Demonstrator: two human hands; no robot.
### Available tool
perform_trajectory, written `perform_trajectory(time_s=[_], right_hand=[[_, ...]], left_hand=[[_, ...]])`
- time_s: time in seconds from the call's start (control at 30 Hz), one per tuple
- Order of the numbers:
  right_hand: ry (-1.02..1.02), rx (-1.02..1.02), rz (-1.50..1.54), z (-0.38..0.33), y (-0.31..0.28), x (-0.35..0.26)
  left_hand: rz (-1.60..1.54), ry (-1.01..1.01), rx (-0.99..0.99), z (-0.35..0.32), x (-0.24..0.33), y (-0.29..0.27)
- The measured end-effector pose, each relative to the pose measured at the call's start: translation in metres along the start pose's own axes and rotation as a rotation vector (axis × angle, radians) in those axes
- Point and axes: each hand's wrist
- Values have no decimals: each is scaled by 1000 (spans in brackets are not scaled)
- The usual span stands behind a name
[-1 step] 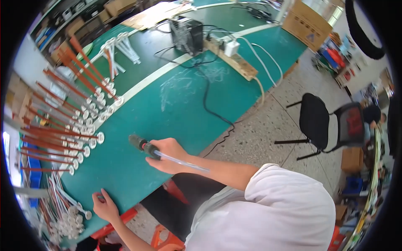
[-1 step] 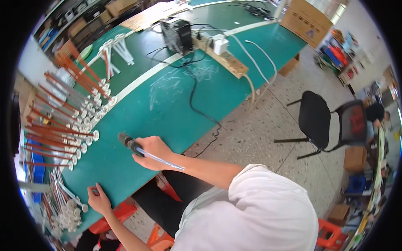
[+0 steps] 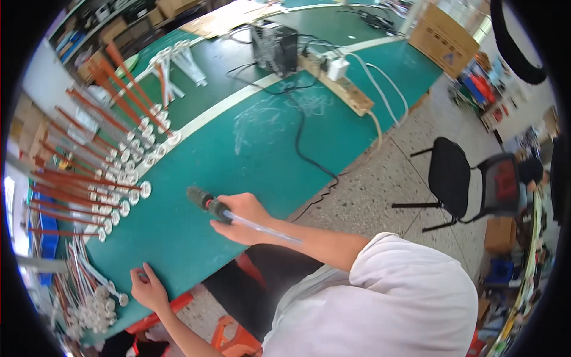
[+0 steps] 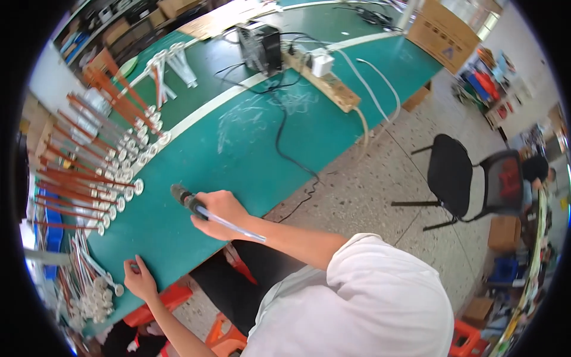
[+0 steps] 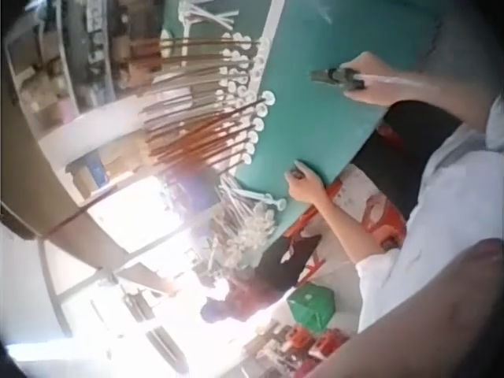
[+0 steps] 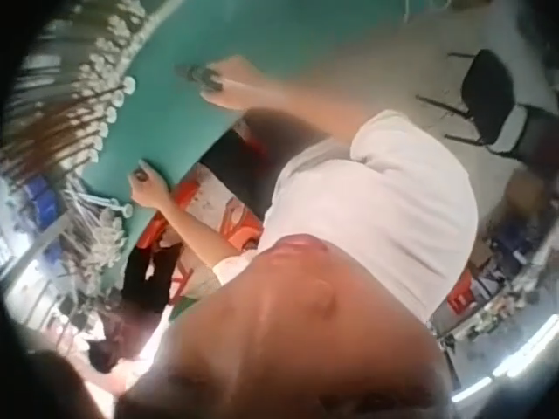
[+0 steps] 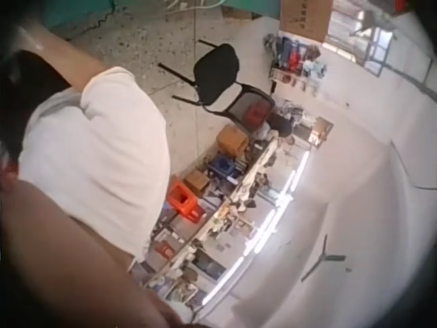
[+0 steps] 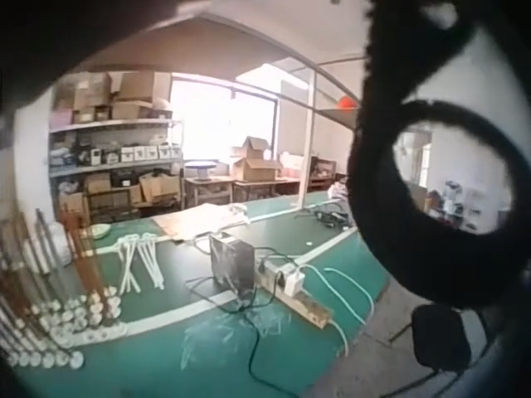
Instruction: Assembling plastic parts using a hot glue gun at a manufacturing workbench.
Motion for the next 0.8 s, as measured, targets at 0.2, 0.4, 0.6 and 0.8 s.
perform_trajectory(time_s=[0.2, 0.4, 0.6, 0.8], right_hand=[[64, -19, 58, 0, -4, 1], [216, -14, 153, -12, 10, 10], [274, 8, 223, -20, 3, 14], [206, -109, 182, -16, 2, 9]], left_hand=[[-41, -19, 18, -1, 4, 1], [-3, 60, 53, -4, 0, -5], [-132, -16, 0, 5, 8, -7], [-250, -142, 93, -2, -3, -14]])
Point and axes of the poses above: each hand's wrist, its own z-axis towards the middle knuckle, its own y-axis out of the palm, x = y × z, and after that the axes turned 10 degrees about x, right-handed
